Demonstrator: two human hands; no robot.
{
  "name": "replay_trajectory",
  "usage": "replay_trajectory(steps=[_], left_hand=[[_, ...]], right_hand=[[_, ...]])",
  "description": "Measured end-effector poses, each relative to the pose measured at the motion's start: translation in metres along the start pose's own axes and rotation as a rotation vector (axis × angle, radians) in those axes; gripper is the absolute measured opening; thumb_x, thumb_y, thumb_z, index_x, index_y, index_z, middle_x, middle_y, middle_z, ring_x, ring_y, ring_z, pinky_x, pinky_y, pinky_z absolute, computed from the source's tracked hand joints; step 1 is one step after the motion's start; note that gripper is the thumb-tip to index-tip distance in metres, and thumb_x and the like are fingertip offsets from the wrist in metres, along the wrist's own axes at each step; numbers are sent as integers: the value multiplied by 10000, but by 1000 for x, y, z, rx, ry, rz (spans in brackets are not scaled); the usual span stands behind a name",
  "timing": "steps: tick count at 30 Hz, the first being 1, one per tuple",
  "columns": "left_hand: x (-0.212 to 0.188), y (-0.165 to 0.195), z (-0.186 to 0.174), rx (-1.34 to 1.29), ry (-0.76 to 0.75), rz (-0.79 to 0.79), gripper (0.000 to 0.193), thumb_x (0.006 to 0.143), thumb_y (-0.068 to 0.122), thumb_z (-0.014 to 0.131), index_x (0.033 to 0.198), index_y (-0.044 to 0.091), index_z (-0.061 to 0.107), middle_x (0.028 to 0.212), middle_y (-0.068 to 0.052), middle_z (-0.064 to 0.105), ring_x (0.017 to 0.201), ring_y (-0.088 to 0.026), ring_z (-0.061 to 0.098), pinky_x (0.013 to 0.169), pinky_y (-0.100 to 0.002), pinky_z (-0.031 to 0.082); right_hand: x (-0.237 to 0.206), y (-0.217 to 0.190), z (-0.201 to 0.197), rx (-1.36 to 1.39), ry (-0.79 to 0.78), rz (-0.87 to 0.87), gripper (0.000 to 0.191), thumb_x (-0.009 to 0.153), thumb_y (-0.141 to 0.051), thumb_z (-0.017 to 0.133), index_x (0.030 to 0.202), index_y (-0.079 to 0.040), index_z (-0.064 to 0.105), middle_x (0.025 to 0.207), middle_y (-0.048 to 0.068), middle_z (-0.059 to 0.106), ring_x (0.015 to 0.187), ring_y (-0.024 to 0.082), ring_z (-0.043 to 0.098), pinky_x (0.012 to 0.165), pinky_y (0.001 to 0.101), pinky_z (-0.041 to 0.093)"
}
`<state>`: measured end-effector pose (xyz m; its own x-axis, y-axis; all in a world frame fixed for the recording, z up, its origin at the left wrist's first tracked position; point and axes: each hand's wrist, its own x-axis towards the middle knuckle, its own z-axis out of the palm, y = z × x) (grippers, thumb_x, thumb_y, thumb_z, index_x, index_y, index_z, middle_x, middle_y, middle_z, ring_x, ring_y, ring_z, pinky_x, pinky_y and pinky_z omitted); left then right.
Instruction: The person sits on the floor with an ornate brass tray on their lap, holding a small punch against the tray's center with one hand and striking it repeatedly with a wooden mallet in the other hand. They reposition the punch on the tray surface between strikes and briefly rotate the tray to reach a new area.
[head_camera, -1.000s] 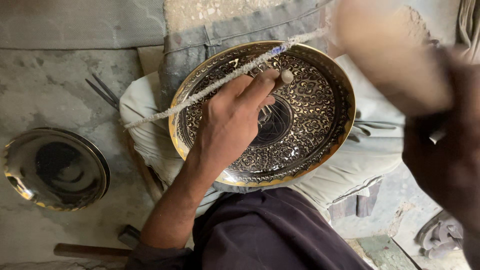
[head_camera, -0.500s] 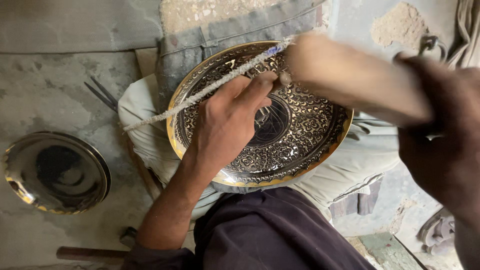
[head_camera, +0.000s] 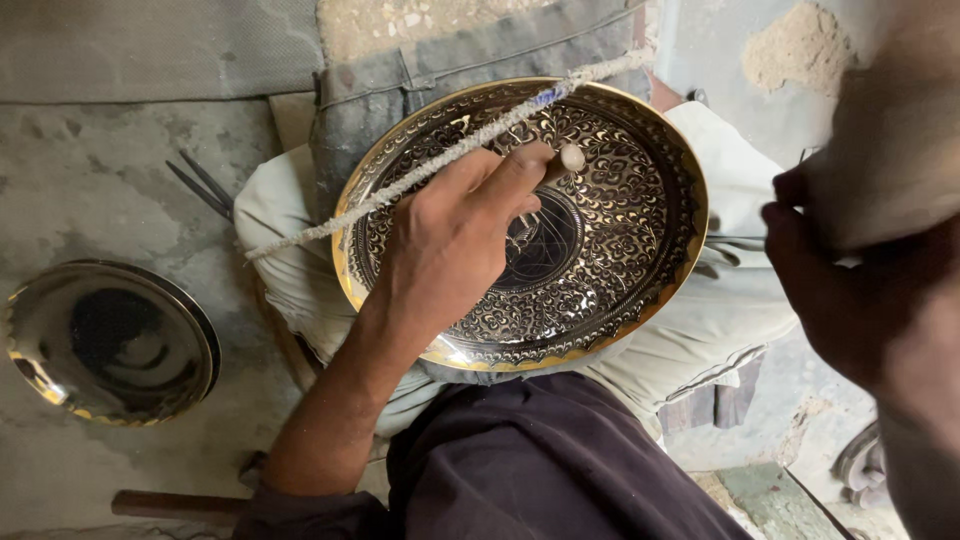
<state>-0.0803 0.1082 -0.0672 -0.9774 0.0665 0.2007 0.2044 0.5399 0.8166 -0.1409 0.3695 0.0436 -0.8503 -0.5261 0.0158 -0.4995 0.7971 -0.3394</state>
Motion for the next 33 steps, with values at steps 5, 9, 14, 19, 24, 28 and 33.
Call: replay_trajectory(steps=[5, 9, 14, 19, 24, 28, 33], left_hand=[[-2, -3, -1, 20, -14, 9, 366, 1042, 6, 664, 1370, 148, 583, 988, -35, 703, 881, -157, 757, 692, -299, 624], [-2, -2, -1, 27, -15, 0, 367, 1022, 22, 697, 1353, 141, 592, 955, -42, 696, 843, -160, 751, 648, -300, 609], [-1, -2, -2, 27, -16, -3, 400, 1002, 19, 700, 1364, 152, 596, 926, -38, 685, 797, -161, 740, 625, -297, 601], [0, -2, -4, 42, -22, 4, 364, 1007, 13, 695, 1338, 138, 610, 932, -35, 687, 797, -164, 731, 622, -297, 601], [-2, -3, -7, 29, -30, 4, 348, 1016, 1, 674, 1318, 166, 625, 929, -19, 686, 819, -151, 735, 643, -309, 595], [-2, -3, -6, 27, -48, -18, 346, 1011, 42, 707, 1326, 144, 607, 894, -39, 675, 757, -162, 718, 581, -334, 566], [-4, -6, -7, 42, -17, 23, 431, 1014, 54, 707, 1399, 185, 567, 938, -40, 678, 800, -169, 720, 637, -328, 587]], right_hand=[[-3, 18, 14, 9, 8, 28, 319, 866, 128, 676, 1179, 90, 626, 990, 213, 670, 912, 303, 674, 798, 385, 564], [-9, 16, 17, 239, -10, 242, 264, 963, 85, 684, 1217, 52, 619, 1079, 163, 673, 950, 240, 691, 855, 344, 578], [-9, 5, 11, 158, 38, 189, 263, 972, 75, 688, 1231, 73, 643, 1079, 195, 683, 888, 249, 712, 764, 323, 585], [-7, 8, 9, -282, -5, -49, 336, 877, 158, 739, 1196, 54, 719, 947, 192, 707, 826, 265, 692, 709, 320, 579], [-11, 16, 13, 126, 65, 9, 240, 1002, 95, 676, 1235, 84, 617, 1108, 239, 658, 955, 248, 679, 770, 313, 559], [-14, 10, 7, 2, 60, -38, 297, 989, 105, 739, 1261, 93, 620, 1103, 246, 666, 982, 291, 682, 816, 365, 563], [0, -6, 9, -162, -11, 35, 407, 904, 99, 724, 1278, -34, 634, 1075, 173, 720, 926, 289, 709, 813, 355, 599]])
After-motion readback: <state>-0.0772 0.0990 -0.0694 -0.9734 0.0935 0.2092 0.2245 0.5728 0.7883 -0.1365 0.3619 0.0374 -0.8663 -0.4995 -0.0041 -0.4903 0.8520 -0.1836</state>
